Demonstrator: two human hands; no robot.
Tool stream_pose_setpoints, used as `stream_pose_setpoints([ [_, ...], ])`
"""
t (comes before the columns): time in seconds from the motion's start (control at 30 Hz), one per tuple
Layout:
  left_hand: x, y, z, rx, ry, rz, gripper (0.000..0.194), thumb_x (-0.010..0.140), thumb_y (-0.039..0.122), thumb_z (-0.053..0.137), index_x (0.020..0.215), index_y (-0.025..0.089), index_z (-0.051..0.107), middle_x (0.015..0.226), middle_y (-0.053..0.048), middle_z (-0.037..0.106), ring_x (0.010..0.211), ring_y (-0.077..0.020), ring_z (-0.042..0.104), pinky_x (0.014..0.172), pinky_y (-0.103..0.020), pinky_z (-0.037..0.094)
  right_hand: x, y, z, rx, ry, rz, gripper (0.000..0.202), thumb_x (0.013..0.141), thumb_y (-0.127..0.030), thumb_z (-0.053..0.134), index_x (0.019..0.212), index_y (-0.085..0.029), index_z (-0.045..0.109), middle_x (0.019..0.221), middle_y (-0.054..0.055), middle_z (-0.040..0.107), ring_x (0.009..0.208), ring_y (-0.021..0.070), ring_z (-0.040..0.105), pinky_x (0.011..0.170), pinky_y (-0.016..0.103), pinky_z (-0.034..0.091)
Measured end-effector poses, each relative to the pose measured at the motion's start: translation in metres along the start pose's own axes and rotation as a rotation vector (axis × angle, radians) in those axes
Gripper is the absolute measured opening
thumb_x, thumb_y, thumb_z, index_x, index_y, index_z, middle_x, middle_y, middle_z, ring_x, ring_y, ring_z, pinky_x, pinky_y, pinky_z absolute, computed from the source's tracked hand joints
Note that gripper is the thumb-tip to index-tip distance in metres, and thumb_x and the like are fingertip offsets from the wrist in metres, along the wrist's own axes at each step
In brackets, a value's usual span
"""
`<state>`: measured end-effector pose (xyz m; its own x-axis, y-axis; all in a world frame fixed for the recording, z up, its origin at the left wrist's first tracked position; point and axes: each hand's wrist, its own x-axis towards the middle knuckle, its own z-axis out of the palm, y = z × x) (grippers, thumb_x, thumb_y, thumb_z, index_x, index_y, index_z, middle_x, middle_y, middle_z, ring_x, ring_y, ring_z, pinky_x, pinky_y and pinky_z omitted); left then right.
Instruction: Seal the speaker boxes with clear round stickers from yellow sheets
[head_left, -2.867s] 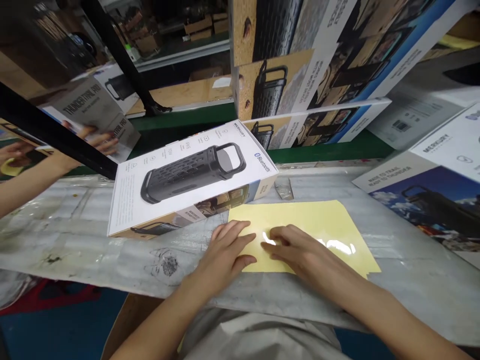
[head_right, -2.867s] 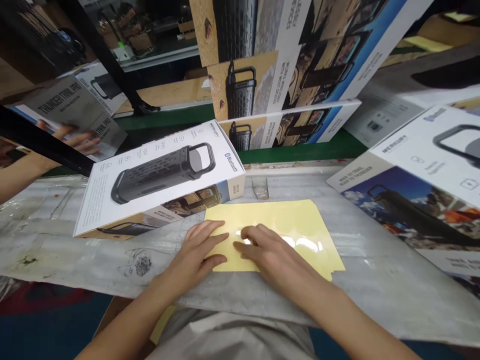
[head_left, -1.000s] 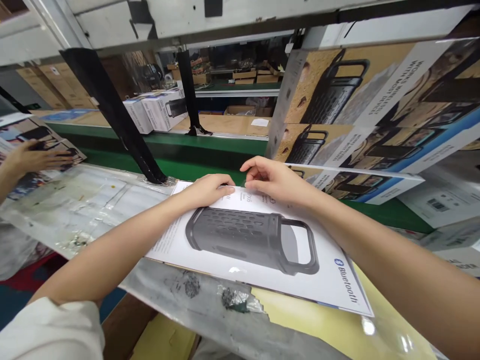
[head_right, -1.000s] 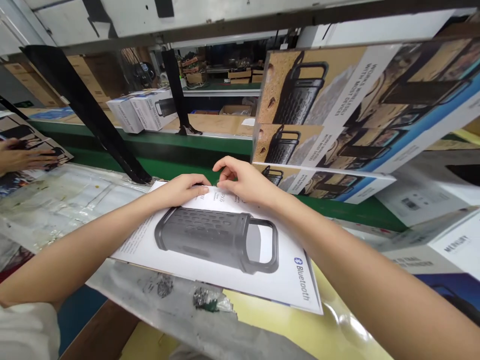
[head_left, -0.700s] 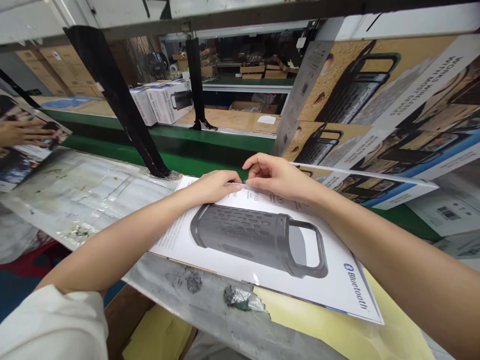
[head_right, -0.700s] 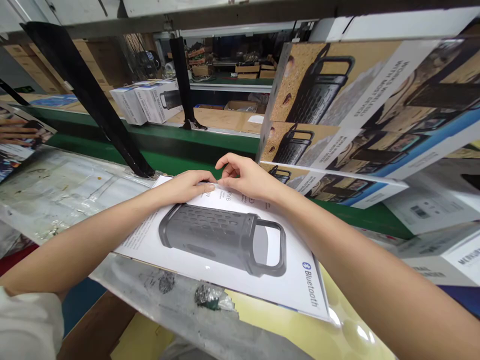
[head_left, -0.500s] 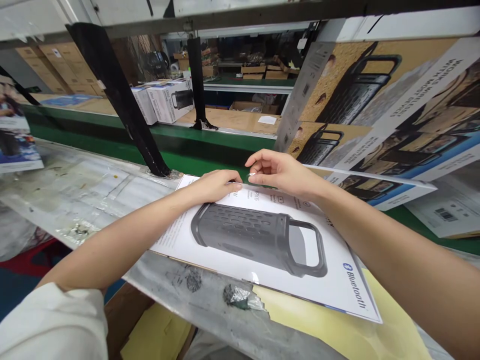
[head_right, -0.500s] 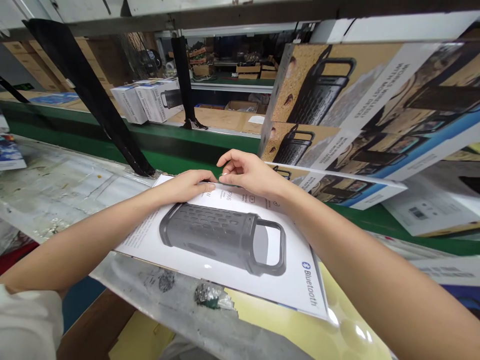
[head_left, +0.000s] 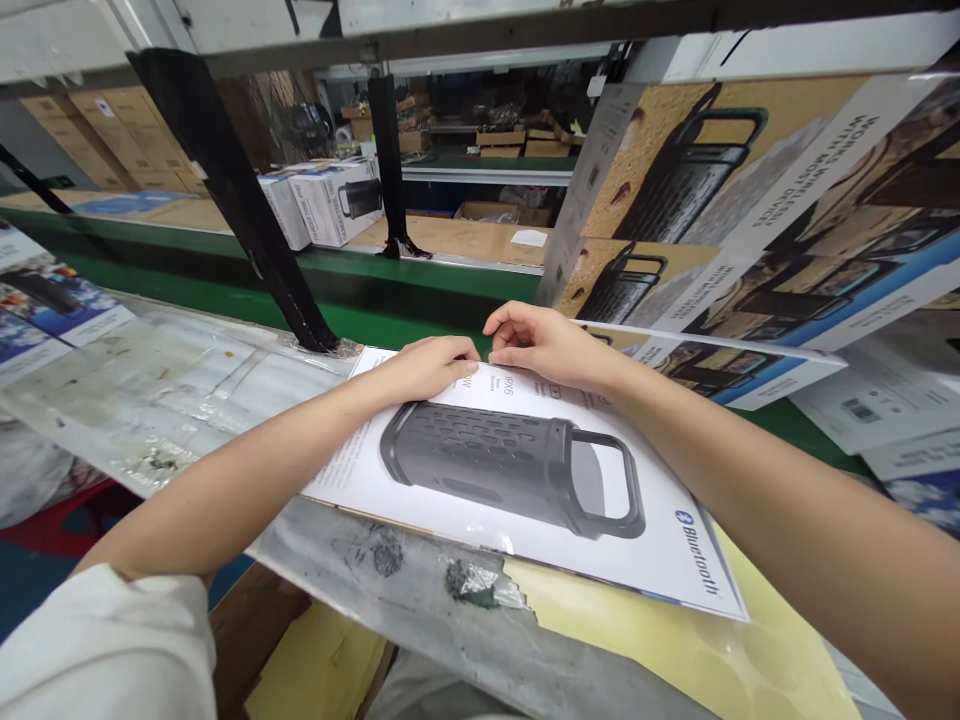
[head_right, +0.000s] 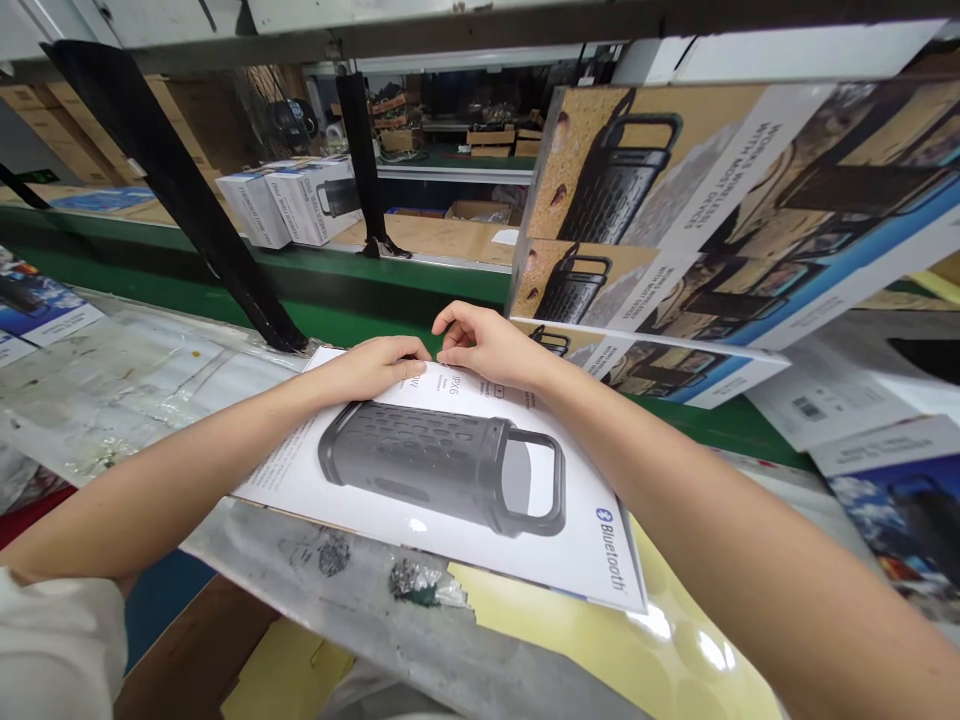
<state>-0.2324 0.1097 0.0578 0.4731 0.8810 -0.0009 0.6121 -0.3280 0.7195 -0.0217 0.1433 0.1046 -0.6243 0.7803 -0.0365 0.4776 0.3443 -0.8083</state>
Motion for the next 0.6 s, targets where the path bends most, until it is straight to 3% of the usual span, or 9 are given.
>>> stream_pose_setpoints([
  [0.17, 0.000, 0.000, -0.001, -0.006, 0.000, -0.001, 0.025, 0.095, 0.034, 0.050, 0.106, 0.021, 0.069, 0.113, -0.003, 0.075, 0.106, -0.0245, 0.067, 0.092, -0.034, 0.049, 0.002, 0.006, 0.002, -0.003, 0.033, 0.007, 0.031, 0.073, -0.034, 0.080, 0.093, -0.022, 0.060, 0.077, 0.000, 0.069, 0.073, 0.0185, 0.064, 0.068, 0.033, 0.050],
  [0.37, 0.000, 0.001, -0.001, -0.016, 0.002, -0.005, 0.025, 0.095, 0.035, 0.051, 0.105, 0.021, 0.069, 0.113, -0.003, 0.075, 0.105, -0.0247, 0.067, 0.093, -0.035, 0.049, -0.004, -0.007, -0.005, -0.023, 0.243, -0.070, 0.027, 0.073, -0.033, 0.082, 0.085, -0.022, 0.060, 0.076, 0.000, 0.066, 0.071, 0.0174, 0.063, 0.070, 0.034, 0.051],
  [0.5, 0.000, 0.002, -0.001, -0.007, 0.003, -0.008, 0.025, 0.095, 0.035, 0.051, 0.105, 0.020, 0.069, 0.110, -0.004, 0.075, 0.103, -0.0250, 0.067, 0.091, -0.035, 0.049, -0.012, -0.021, -0.011, 0.137, 0.077, -0.033, 0.031, 0.074, -0.036, 0.085, 0.090, -0.021, 0.064, 0.081, 0.001, 0.069, 0.074, 0.0170, 0.064, 0.068, 0.032, 0.051],
  [0.6, 0.001, 0.001, 0.000, 0.005, 0.008, 0.009, 0.025, 0.095, 0.034, 0.050, 0.104, 0.020, 0.069, 0.108, -0.005, 0.075, 0.101, -0.0247, 0.067, 0.090, -0.035, 0.050, -0.008, -0.019, -0.008, 0.171, -0.056, -0.025, 0.030, 0.074, -0.035, 0.084, 0.091, -0.020, 0.064, 0.079, 0.000, 0.069, 0.072, 0.0152, 0.063, 0.068, 0.031, 0.051],
])
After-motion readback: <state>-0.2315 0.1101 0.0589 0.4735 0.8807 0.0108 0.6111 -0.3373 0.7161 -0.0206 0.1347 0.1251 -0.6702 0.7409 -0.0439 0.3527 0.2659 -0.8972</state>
